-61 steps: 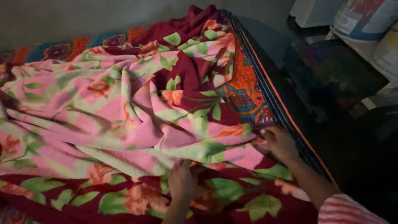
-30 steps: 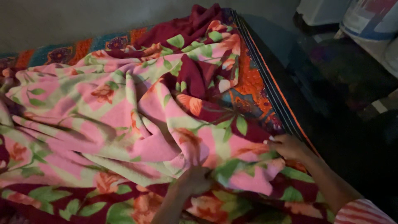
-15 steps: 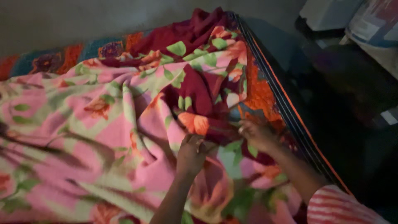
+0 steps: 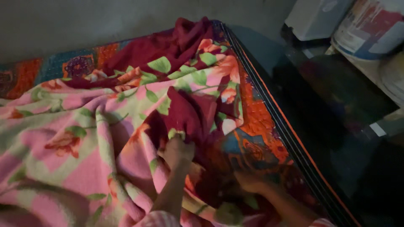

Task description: The person sits on a bed and folds a floral-patterned blanket by hand. They repeatedly lift, align, and fold sections of the blanket, smoothing it as they work.

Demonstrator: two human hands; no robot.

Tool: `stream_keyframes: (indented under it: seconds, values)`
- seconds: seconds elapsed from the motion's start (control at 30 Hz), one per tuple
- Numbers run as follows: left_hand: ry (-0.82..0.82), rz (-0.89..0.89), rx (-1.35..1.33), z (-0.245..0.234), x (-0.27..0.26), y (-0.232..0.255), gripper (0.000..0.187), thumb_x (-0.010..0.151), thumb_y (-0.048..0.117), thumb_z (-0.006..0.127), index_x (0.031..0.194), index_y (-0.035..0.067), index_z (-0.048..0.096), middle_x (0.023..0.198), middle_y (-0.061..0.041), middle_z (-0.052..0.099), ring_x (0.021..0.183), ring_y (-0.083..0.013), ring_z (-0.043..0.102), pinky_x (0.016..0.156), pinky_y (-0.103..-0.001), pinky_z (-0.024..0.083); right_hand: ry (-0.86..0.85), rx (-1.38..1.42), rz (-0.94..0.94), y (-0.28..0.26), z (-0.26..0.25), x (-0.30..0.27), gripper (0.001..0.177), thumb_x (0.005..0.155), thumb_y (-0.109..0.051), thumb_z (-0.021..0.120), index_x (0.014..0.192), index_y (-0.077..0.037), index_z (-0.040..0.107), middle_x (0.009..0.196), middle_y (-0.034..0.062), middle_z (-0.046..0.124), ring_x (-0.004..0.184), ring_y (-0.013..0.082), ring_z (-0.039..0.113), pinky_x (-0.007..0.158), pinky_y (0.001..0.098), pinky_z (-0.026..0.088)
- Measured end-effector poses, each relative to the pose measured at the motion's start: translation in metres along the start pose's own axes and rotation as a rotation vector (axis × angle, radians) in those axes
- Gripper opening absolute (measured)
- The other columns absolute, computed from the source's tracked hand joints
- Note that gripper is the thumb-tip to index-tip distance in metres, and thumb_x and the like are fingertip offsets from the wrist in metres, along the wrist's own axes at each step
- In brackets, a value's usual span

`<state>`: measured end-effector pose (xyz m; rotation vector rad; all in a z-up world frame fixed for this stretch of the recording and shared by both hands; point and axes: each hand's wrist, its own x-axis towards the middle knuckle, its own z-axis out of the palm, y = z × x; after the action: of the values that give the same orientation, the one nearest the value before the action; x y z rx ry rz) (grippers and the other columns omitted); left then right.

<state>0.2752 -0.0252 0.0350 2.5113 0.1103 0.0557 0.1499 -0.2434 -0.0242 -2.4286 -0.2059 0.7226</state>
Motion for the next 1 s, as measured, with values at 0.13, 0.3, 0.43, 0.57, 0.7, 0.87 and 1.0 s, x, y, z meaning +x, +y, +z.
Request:
stream_keyframes:
  seconds: [0.13, 0.3, 0.43, 0.57, 0.7, 0.87, 1.0]
  values:
    - [0.119, 0.003, -0.312, -0.038, 0.000, 0.010, 0.040, 0.074, 0.025, 0.078, 0.107, 0.005, 0.067, 0.092, -0.016, 0.073, 0.090, -0.0353, 0.072, 0.090, -0.047, 0.057, 0.139, 0.676, 0.067, -0.002, -0.025, 0.022, 0.062, 0.093, -0.052, 0.066, 0.132, -0.005, 0.068, 0.130, 0.0191, 0.073, 0.118, 0.0325, 0.067, 0.106, 0.0501, 0.051]
    - [0.197, 0.177, -0.195, -0.038, -0.029, 0.063, 0.049, 0.079, 0.010, 0.074, 0.127, 0.009, 0.063, 0.111, -0.027, 0.064, 0.097, -0.0438, 0.064, 0.081, -0.051, 0.052, 0.608, 0.951, -0.096, -0.023, -0.080, 0.024, 0.051, 0.096, -0.039, 0.063, 0.136, -0.006, 0.057, 0.123, 0.0060, 0.065, 0.112, 0.0198, 0.062, 0.096, 0.0389, 0.048]
    - [-0.524, 0.491, -0.282, -0.017, -0.078, 0.099, 0.055, 0.083, 0.030, 0.081, 0.125, 0.005, 0.056, 0.117, -0.025, 0.062, 0.109, -0.0431, 0.061, 0.091, -0.048, 0.051, 0.758, 0.823, -0.229, -0.016, -0.114, 0.024, 0.062, 0.077, -0.024, 0.080, 0.133, -0.008, 0.059, 0.119, 0.0048, 0.070, 0.107, 0.0192, 0.066, 0.092, 0.0342, 0.052]
    - [-0.336, 0.562, -0.362, -0.009, -0.068, 0.094, 0.036, 0.078, 0.026, 0.078, 0.109, 0.009, 0.069, 0.113, -0.017, 0.070, 0.108, -0.0372, 0.066, 0.092, -0.044, 0.053, 1.097, 0.748, 0.169, 0.044, -0.122, 0.007, 0.039, 0.085, -0.020, 0.076, 0.117, -0.001, 0.066, 0.109, 0.0163, 0.074, 0.096, 0.0264, 0.067, 0.085, 0.0382, 0.052]
    - [-0.005, 0.377, -0.068, -0.003, -0.028, 0.064, 0.059, 0.079, 0.028, 0.081, 0.130, 0.012, 0.057, 0.135, -0.015, 0.059, 0.128, -0.0378, 0.052, 0.106, -0.054, 0.042, 1.500, -0.229, 0.717, 0.073, -0.094, -0.005, 0.069, 0.071, -0.033, 0.091, 0.127, -0.003, 0.063, 0.117, 0.0275, 0.065, 0.105, 0.0432, 0.062, 0.084, 0.0534, 0.049]
    - [0.063, 0.003, 0.204, 0.013, -0.009, 0.024, 0.116, 0.064, 0.050, 0.091, 0.152, 0.011, 0.027, 0.162, -0.026, 0.028, 0.145, -0.0489, 0.028, 0.108, -0.064, 0.031, 1.038, 0.296, 0.466, 0.048, -0.099, 0.000, 0.048, 0.094, -0.043, 0.064, 0.126, -0.007, 0.066, 0.116, 0.0254, 0.075, 0.106, 0.0349, 0.072, 0.096, 0.0430, 0.054]
    - [-0.179, -0.259, 0.133, 0.011, -0.009, -0.005, 0.112, 0.066, 0.062, 0.084, 0.154, 0.018, 0.030, 0.148, -0.022, 0.045, 0.135, -0.0448, 0.048, 0.104, -0.059, 0.043, 0.568, 0.306, 0.395, 0.027, -0.101, 0.013, 0.071, 0.090, -0.058, 0.062, 0.143, -0.011, 0.053, 0.143, 0.0139, 0.064, 0.129, 0.0269, 0.064, 0.107, 0.0386, 0.049]
